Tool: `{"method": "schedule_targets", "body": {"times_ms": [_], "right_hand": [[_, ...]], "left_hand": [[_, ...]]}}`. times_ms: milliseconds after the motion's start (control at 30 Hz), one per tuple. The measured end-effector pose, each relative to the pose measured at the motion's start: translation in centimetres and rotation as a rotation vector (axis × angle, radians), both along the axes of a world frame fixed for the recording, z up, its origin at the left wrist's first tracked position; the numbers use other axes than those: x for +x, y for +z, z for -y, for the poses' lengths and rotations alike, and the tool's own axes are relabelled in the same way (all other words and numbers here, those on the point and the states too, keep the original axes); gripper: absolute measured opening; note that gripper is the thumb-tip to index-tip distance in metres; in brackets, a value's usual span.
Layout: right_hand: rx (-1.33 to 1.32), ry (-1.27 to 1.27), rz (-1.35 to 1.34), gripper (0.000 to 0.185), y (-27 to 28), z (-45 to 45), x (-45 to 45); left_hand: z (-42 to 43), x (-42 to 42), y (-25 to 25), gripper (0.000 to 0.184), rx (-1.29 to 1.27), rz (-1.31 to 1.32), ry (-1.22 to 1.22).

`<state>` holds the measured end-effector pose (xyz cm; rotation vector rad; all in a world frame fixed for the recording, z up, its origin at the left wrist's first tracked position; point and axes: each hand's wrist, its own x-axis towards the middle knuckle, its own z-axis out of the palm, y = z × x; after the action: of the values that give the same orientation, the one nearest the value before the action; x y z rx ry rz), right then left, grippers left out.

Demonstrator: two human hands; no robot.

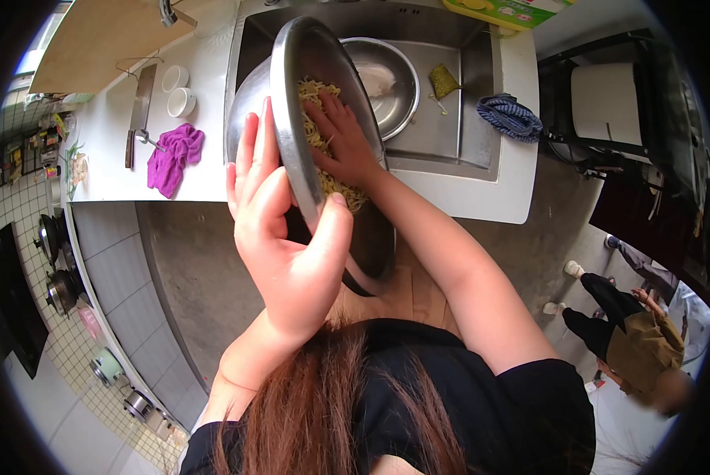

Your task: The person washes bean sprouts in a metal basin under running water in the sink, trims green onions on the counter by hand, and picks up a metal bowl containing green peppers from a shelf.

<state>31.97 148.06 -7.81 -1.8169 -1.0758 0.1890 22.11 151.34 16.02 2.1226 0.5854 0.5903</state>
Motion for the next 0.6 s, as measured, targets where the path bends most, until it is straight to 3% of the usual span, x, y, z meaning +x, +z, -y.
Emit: {"method": "schedule_targets", "body": {"times_ms": [167,267,333,433,567,600], "right_hand": [[-0.133,0.032,0.01,0.073,-0.3,-0.1,-0.2],[-0.257,0.07,0.072,0.072,-0.5,-0.1,0.1],[-0.32,0.098,0.131,0.07,-0.2,-0.3,-0.1],[-0.48,0.192,0.224,0.07,2.3,-0.4,-0.8],[-0.23,0.243,0.286,0.057,6.7,1.3,-1.5],[-0.211,0.14,0.206,0.056,6.9,2.1,-0.8]], "left_hand": [[-2.1,-1.3,-1.2,0.024,-0.318,0.063,0.143],[-4.3,-3.1,-2.6,0.025,-0.697,0.149,0.306],[-5.9,-4.3,-3.7,0.036,-0.689,0.215,0.327],[-8.6,-7.4,-5.6,0.037,-0.766,0.235,0.361],[-12.1,-12.4,-9.5,0.034,-0.91,0.289,0.356],[-12.9,-13.7,-10.5,0.033,-0.939,0.287,0.369]]}}
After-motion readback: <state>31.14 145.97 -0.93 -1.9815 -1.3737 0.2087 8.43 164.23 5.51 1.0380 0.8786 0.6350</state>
